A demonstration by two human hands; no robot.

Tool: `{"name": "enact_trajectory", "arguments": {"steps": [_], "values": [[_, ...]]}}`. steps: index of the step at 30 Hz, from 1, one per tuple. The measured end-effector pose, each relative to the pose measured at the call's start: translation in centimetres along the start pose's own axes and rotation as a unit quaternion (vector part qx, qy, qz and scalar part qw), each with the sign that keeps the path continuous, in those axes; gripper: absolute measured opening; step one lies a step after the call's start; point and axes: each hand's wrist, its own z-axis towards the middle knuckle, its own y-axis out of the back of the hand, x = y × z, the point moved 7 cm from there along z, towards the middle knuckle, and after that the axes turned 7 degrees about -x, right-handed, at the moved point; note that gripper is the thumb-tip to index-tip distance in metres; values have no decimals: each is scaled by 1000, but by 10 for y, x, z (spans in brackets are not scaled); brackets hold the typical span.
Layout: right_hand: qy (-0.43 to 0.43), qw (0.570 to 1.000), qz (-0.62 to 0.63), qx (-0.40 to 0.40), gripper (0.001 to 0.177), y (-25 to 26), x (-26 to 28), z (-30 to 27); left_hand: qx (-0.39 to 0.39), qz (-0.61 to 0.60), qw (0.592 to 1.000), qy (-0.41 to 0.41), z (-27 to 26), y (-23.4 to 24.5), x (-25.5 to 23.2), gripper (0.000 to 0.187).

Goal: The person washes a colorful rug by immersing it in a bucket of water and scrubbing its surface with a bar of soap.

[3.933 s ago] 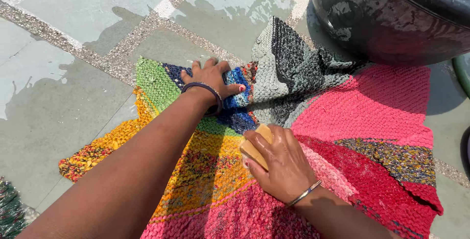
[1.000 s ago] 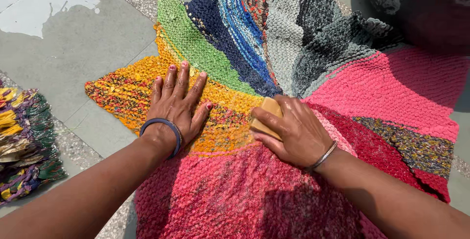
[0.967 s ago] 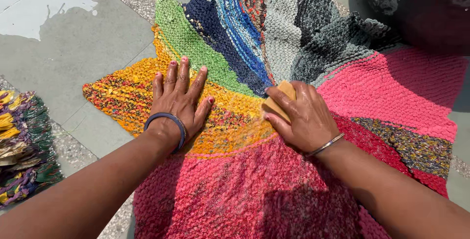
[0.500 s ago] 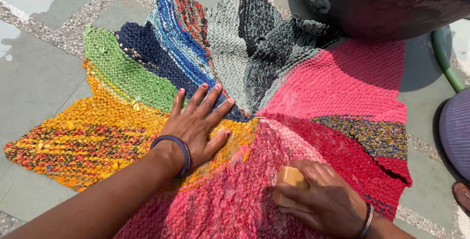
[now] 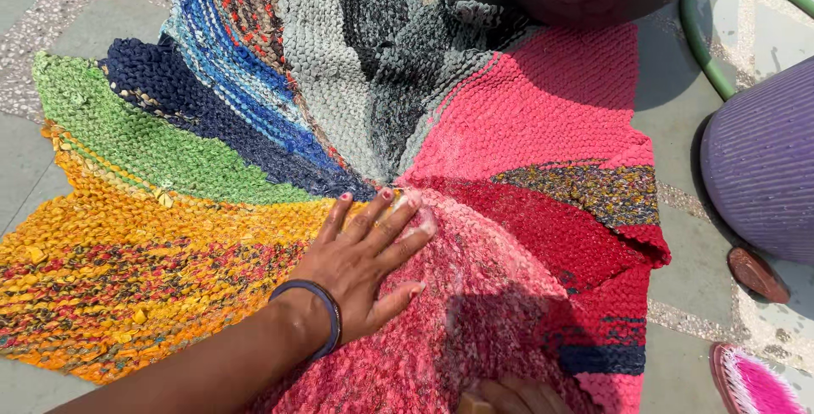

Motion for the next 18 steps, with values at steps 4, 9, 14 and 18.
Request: {"name": "enact_trajectory", "arguments": {"steps": [4,9,14,18], "values": [[-75,995,-59,-10,48,27,-72,14,-45,89,974,205,57,31,85,75],[-338,904,-171,-197,59,80,-155,51,-16,132,978,163,53,1,16,81],[-178,968,-97,-149,59,39,-82,64,52,27,997,48,36,-4,4,75],[-53,988,-103,-102,55,45,-83,71,-28,87,984,150,75,31,87,76]]}}
